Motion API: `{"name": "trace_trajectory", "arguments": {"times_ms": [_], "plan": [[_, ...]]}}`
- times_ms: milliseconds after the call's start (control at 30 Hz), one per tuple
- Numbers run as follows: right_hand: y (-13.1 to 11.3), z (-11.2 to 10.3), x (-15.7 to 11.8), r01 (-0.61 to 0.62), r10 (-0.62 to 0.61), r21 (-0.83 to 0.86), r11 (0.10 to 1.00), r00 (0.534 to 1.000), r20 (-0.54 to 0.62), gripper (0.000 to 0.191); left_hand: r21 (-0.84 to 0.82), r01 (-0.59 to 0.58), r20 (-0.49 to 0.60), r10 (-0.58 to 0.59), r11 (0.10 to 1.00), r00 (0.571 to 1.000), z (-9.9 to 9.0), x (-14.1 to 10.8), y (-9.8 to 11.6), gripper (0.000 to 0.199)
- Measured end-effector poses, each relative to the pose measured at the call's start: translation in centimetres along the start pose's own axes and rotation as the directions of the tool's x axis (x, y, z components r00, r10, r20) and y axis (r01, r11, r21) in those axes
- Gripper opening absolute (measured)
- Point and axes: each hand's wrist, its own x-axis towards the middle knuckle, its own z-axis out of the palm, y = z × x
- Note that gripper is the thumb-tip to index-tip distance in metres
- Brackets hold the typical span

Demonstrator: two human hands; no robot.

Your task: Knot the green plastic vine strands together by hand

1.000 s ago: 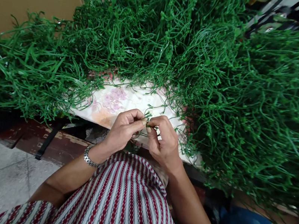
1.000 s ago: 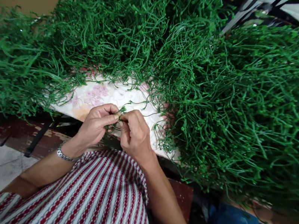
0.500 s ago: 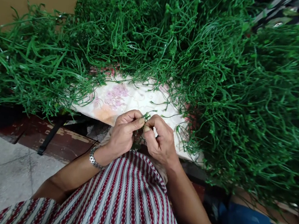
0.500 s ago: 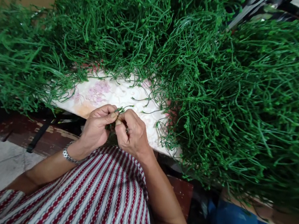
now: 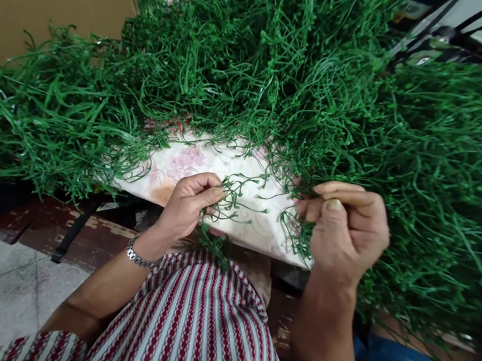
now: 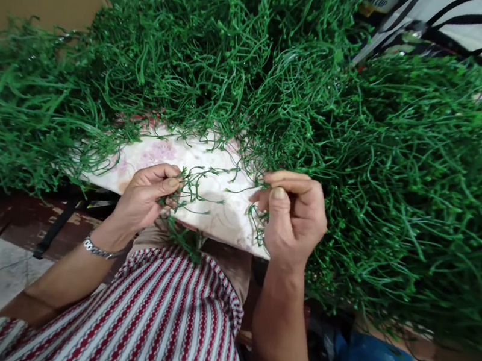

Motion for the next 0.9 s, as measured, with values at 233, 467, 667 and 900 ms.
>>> {"name": "trace_trajectory", "arguments": {"times_ms": [233, 467, 667, 900], "plan": [[-1.1, 2.1, -0.2, 0.402, -0.194, -0.287, 0.870, 0.812, 0.550, 0.018, 0.118, -0.176, 0.122, 0.162, 0.977, 0.979, 0.3, -0.3, -0.5, 0.018], [1.0, 3.8, -1.8, 0.390, -0.221, -0.305, 0.869, 0.857, 0.466, 0.023, -0.044, -0.027, 0.142, 0.033, 0.999, 0.989, 0.3, -0.7, -0.9, 0.016], [1.4, 4.7, -3.5, 0.413, -0.292, -0.371, 0.832, 0.894, 0.340, 0.021, -0.102, -0.045, 0.029, 0.048, 0.994, 0.998, 0.6, -0.8, -1.7, 0.018], [0.8, 4.1, -3.0, 0.408, -0.224, -0.339, 0.848, 0.855, 0.468, 0.008, 0.303, -0.146, 0.245, 0.071, 0.942, 0.967, -0.5, -0.7, -0.4, 0.010]]}}
